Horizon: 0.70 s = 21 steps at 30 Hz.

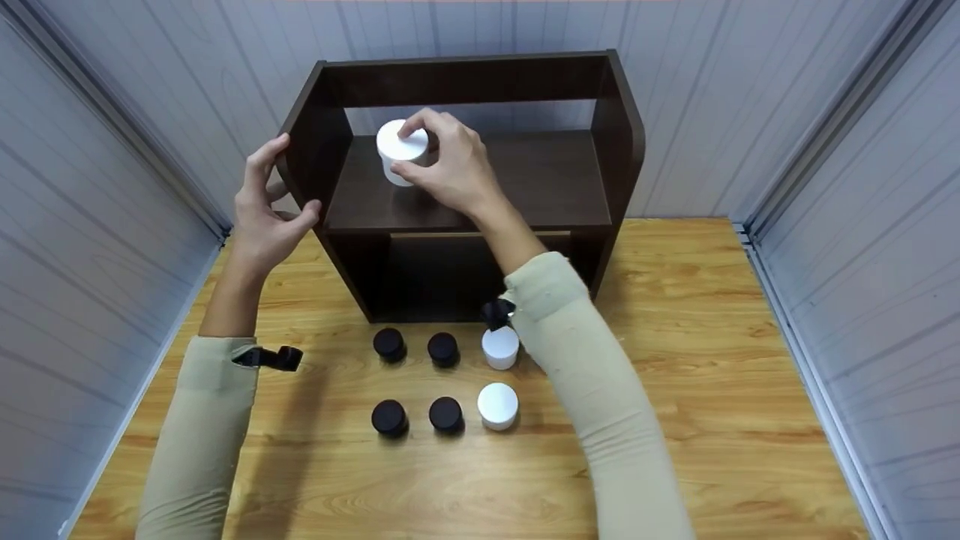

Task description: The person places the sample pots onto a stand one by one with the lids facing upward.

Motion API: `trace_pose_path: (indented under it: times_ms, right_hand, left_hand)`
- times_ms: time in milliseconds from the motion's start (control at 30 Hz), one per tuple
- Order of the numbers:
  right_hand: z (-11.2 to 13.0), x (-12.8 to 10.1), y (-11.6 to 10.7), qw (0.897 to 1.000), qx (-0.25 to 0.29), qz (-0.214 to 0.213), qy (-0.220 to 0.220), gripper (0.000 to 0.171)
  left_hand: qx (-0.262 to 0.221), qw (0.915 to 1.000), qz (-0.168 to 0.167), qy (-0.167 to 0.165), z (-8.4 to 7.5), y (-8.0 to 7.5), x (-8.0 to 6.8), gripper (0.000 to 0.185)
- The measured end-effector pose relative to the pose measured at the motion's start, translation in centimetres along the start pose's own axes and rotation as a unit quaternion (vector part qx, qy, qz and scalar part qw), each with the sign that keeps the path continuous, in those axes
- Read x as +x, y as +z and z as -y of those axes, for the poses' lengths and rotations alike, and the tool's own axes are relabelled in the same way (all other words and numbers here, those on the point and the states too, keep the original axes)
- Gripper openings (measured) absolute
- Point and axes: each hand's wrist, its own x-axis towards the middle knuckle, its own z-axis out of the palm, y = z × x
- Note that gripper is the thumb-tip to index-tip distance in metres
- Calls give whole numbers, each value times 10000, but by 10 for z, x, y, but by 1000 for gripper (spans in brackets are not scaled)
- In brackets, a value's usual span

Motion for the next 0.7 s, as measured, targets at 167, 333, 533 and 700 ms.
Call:
trace_pose_path:
  times_ms: [167, 333, 533, 700]
  right_hand:
    - [-5, 7, 23, 9993, 56, -357, 125, 41]
    - [-10, 14, 42, 9978, -46, -606, 282, 40]
    - [-12, 18, 55, 9967, -153, -663, 442, 40]
    - [-11, 20, 63, 9959, -178, -601, 651, 39]
  left_hand:
    - [40, 10000, -27, 57, 1, 0, 1, 71]
    - [84, 9999, -32, 64, 2, 0, 0, 71]
    - [6, 10000, -43, 59, 2, 2, 0, 71]
    - [19, 10000, -43, 39, 2, 3, 1, 71]
